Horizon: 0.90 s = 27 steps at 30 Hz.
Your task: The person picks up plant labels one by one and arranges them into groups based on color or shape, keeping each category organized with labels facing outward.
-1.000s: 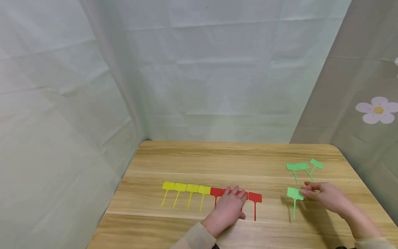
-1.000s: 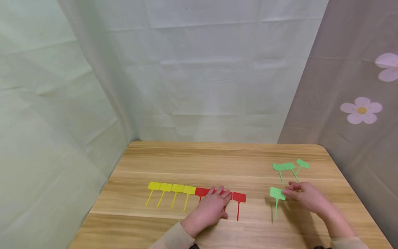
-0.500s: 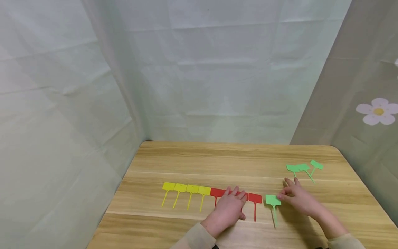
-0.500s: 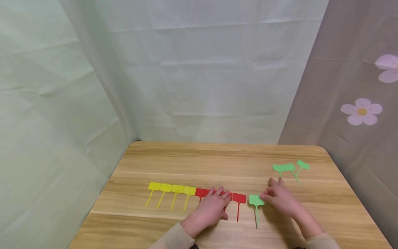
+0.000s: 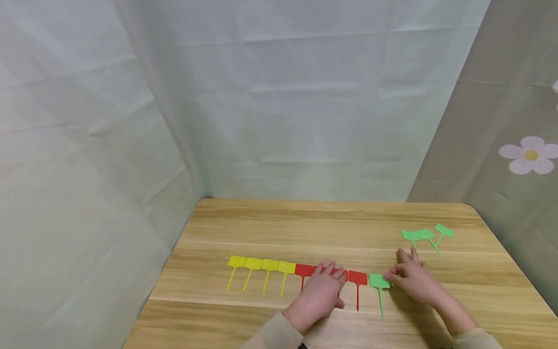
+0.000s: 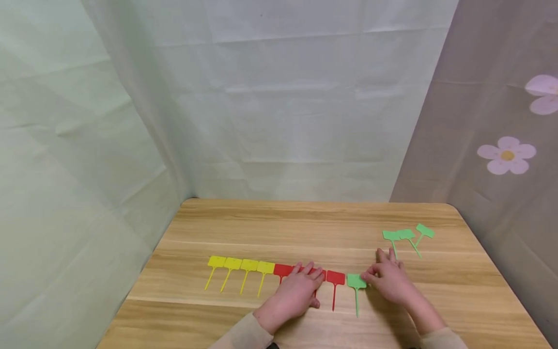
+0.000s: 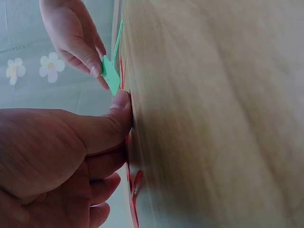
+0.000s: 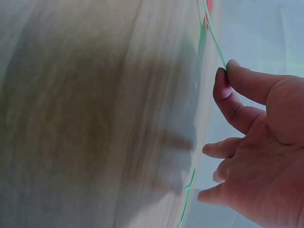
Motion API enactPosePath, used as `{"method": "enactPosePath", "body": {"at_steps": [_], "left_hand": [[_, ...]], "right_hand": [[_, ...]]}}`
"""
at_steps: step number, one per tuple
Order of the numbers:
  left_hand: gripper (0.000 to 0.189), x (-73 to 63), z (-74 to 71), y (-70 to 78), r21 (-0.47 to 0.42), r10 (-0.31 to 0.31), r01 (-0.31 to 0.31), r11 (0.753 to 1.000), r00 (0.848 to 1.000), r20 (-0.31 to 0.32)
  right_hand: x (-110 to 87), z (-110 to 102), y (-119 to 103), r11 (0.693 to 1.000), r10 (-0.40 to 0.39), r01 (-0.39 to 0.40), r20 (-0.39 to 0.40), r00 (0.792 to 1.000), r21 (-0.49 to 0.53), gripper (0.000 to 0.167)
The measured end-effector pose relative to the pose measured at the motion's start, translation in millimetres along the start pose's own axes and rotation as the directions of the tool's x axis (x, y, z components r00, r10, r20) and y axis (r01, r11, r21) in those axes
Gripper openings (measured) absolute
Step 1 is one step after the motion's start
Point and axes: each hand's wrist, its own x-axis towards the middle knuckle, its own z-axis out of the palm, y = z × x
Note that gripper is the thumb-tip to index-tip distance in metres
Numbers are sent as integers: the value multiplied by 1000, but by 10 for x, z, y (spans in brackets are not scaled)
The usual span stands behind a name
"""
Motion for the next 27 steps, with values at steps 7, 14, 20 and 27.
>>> {"method": "enactPosePath", "body": {"at_steps": [7,14,20,27], "left_hand": [[74,18,-2,-3,-11,-5,5,1000,1000,8],[76,29,-5,5,-15,-10,10,1000,1000,19],[76,21,-13,13,-26,-14,14,1000,1000,17],[75,21,-17,15,-10,-12,12,1000,1000,10]], "right_hand": [[2,23,-11,998,27,-27,-10,1000,-56,24],[10,29,-39,993,73,-72,6,997,-93,23],[20,38,-33,989,89,-88,0,996,-117,21],[23,56,-17,988,90,-90,-6,996,-123,21]]}}
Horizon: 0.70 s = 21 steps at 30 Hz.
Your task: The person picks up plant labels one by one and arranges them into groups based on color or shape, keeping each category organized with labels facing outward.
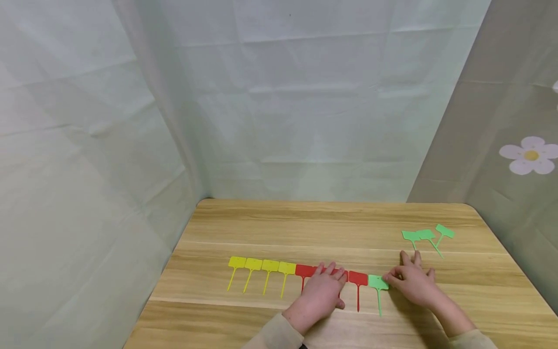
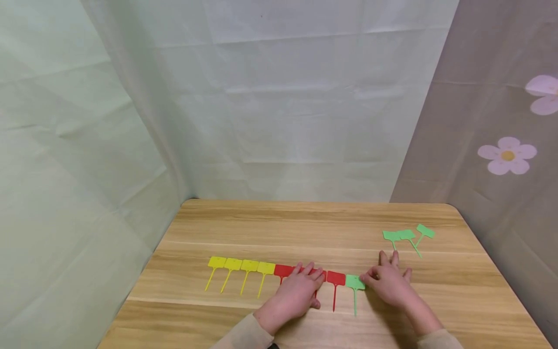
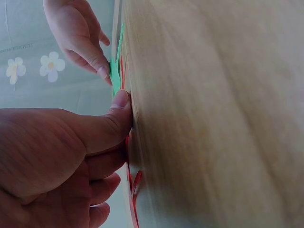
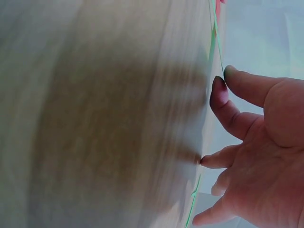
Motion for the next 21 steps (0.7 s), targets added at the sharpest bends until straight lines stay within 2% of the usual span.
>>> {"method": "enactPosePath", "body": {"at_steps": [21], "left_hand": [[75,-11,3,-8,6,6,-6,1000,1000,-13]], "right_hand": [[-11,-12,27,1000,-3,2,-3,1000,-19,22]]}}
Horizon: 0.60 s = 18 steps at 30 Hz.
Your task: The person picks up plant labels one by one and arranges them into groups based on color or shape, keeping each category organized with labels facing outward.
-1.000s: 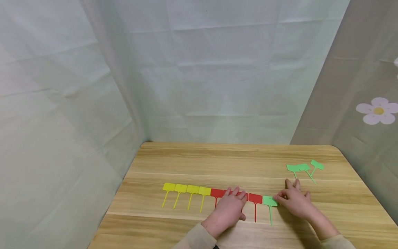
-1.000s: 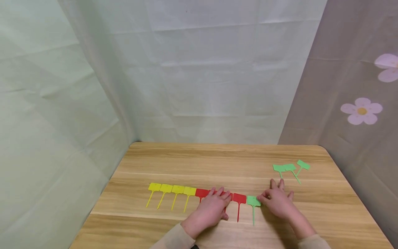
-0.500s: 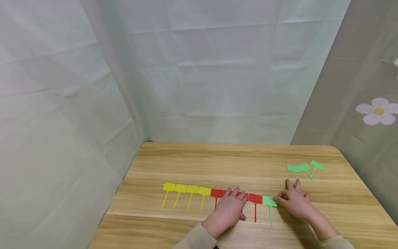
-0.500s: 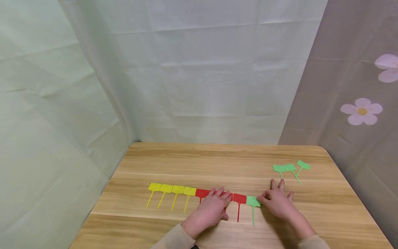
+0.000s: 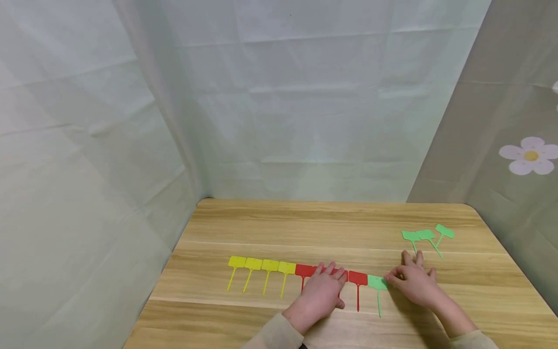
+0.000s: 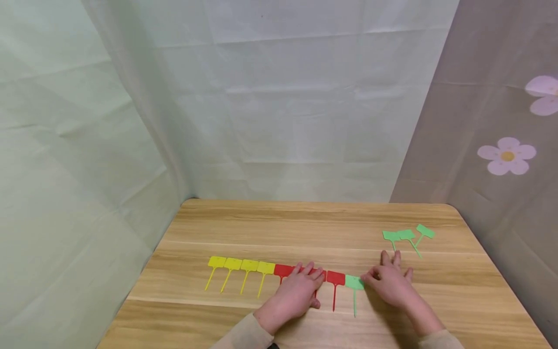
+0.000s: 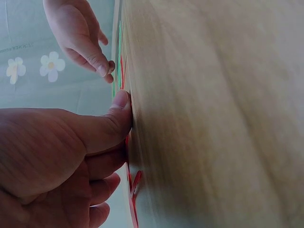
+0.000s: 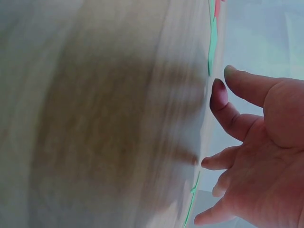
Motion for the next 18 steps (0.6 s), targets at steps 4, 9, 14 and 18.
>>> {"method": "enactPosePath", "body": {"at_steps": [4,9,14,18], "left_hand": [[74,-5,4,4,-1,1,-1,1000,1000,-2],[74,-15,4,6,7,7,-7,1000,1000,-9],[75,-4,-2,0,-13,3,-3,1000,1000,1],[75,1,0,2,-17,2,-2,1000,1000,5]], "right_hand": [[-9,-6,-3,1000,1,-1,2,1000,2,22],[-19,-13,-11,1000,4,-4,0,1000,2,22],[-24,-11,-8,1000,-3,3,-15,1000,-8,22],[-29,-9,-8,1000,-13,13,-35,999,-9,23]]}}
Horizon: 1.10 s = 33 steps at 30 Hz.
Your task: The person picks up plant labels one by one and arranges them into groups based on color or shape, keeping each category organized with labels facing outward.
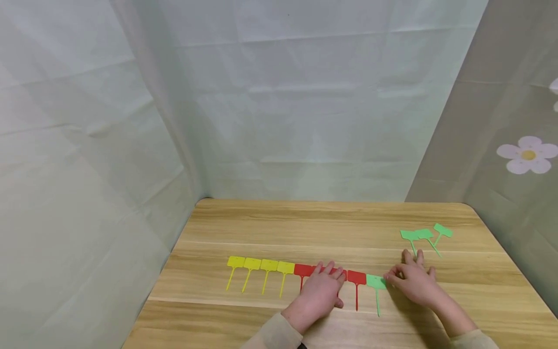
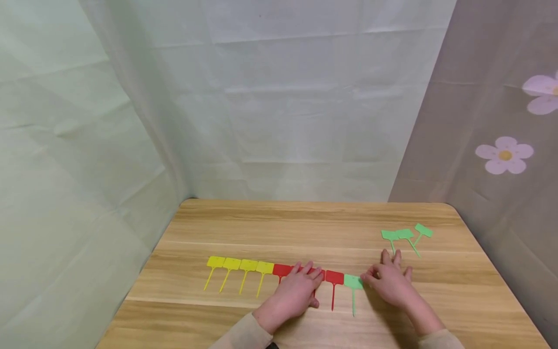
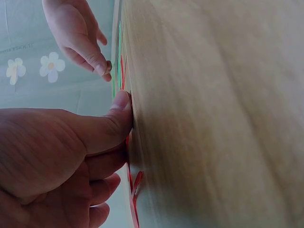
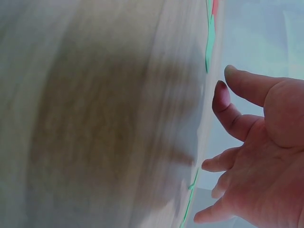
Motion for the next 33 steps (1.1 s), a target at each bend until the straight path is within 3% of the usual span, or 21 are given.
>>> {"method": "enactPosePath", "body": {"at_steps": [24,28,33], "left_hand": [[75,6,9,-4,0,1,-1,1000,1000,-1],[75,7,15,-4,16,5,-5,1000,1000,-9],[74,2,14,-7,24,7,-7,1000,1000,-15]], "right_hand": [[-8,-40,46,999,-28,28,-48,998,17,19],[29,-117,133,998,-52,54,-86,995,18,12],[132,-314,315,997,-51,43,-138,989,-56,10]]}}
